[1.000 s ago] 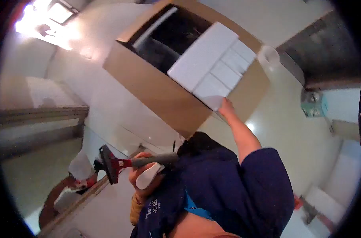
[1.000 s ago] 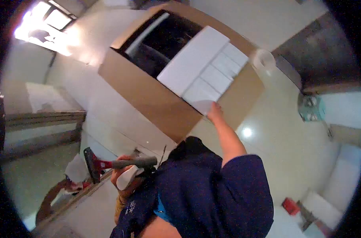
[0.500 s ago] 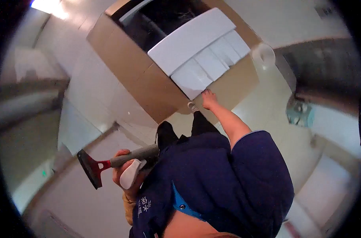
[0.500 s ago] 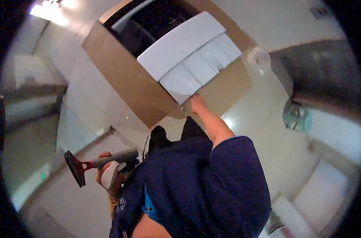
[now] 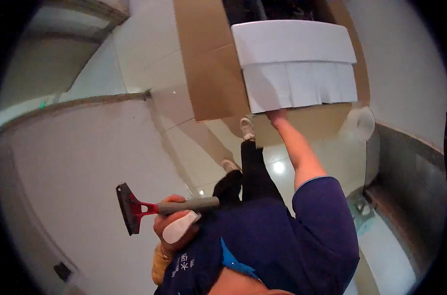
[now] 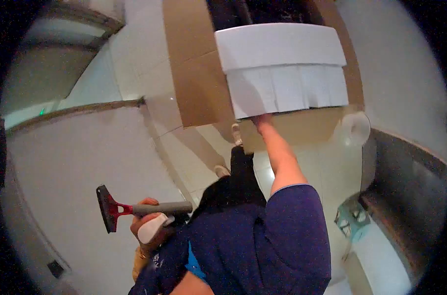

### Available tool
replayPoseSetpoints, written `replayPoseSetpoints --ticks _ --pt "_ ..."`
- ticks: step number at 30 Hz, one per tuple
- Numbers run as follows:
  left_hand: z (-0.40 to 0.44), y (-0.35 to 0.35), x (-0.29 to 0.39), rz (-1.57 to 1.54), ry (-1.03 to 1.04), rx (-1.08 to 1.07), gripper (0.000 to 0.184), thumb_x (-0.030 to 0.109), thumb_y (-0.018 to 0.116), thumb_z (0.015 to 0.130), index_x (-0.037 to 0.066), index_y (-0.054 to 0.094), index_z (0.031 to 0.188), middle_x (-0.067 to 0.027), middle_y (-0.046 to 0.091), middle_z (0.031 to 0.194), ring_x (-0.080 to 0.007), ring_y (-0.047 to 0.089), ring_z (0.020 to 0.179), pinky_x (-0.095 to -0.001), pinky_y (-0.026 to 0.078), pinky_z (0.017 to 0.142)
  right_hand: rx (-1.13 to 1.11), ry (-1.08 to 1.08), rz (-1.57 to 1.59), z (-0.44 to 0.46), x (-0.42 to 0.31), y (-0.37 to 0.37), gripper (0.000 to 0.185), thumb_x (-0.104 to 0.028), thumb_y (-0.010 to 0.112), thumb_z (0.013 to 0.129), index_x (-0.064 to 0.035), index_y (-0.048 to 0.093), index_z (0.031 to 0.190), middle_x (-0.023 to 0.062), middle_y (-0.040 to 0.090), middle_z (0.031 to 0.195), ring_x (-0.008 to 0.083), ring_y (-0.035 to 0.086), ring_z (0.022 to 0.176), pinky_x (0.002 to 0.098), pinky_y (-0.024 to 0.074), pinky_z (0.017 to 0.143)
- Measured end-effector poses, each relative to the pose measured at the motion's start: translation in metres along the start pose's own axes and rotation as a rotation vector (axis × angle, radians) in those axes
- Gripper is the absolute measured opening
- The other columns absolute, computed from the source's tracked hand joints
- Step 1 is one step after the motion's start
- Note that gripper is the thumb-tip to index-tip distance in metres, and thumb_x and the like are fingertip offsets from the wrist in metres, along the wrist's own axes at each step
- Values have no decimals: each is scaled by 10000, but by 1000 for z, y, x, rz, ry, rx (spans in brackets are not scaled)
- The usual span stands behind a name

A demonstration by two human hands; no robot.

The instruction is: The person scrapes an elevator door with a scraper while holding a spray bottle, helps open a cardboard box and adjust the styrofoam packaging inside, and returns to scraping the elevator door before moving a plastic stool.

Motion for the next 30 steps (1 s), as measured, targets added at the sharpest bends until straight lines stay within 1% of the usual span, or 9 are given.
replayPoseSetpoints --ticks 4,10,13,14,16,17,18,21,30 --pt "-73 -53 -34 21 -14 -39 359 88 838 600 68 714 936 -216 624 1040 -314 651 921 -360 538 790 216 -207 -231 -38 -56 -3 313 -197 515 893 -83 633 1161 194 651 1148 379 645 995 462 516 848" --pt "-75 -2 50 11 -13 -46 367 94 837 612 71 725 961 -207 614 1096 -301 648 963 -350 530 830 -15 15 -671 36 -13 -148 247 -160 523 889 -135 716 1040 138 689 1086 330 680 966 428 548 799" --pt "-46 -9 56 35 -40 -59 366 110 837 618 70 725 965 -201 613 1107 -299 646 967 -354 528 836 -1 -2 -554 79 -34 -142 243 -163 515 895 -119 738 982 122 699 1073 308 676 994 425 544 826" --pt "-40 -12 60 32 -42 -66 368 117 837 620 71 726 968 -200 613 1109 -301 646 965 -358 527 836 76 188 -386 102 -24 -123 250 -170 519 895 -103 729 1014 116 696 1093 299 663 1031 424 538 842" --pt "-38 -22 66 66 -20 -82 370 128 835 623 64 725 971 -204 614 1109 -307 644 968 -365 526 834 483 -168 -513 96 -49 -119 377 -219 471 922 -70 621 1233 153 610 1266 279 573 1188 442 455 983" --pt "-39 -25 73 63 9 -75 373 132 834 626 53 723 972 -211 616 1107 -317 640 976 -375 524 834 278 -25 -179 91 -59 -122 434 -235 457 924 -53 558 1306 168 553 1340 330 503 1258 470 380 1056" --pt "-39 -29 79 60 38 -69 375 137 832 628 42 721 974 -218 618 1104 -326 636 984 -384 522 835 143 -51 -374 82 -65 -110 430 -251 464 922 -55 574 1288 177 561 1324 354 498 1255 492 372 1058" --pt "-51 -27 104 7 9 -21 386 144 835 625 33 720 977 -224 620 1098 -333 630 1001 -391 519 841 389 -166 -208 14 -141 -145 351 -223 513 893 -45 654 1160 190 622 1220 354 545 1202 496 435 997" --pt "-209 20 24 9 196 -127 346 132 833 626 47 714 939 -223 624 1074 -351 621 1000 -419 517 836 -1 -47 -291 -171 -91 31 333 -176 515 892 -40 642 1169 195 612 1233 361 592 1134 502 483 926"
Point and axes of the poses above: each hand's wrist, its own z-axis towards the middle knuckle, its own y-axis out of the palm, x = y × z, the point moved 4 cm from there along z, towards the middle knuckle
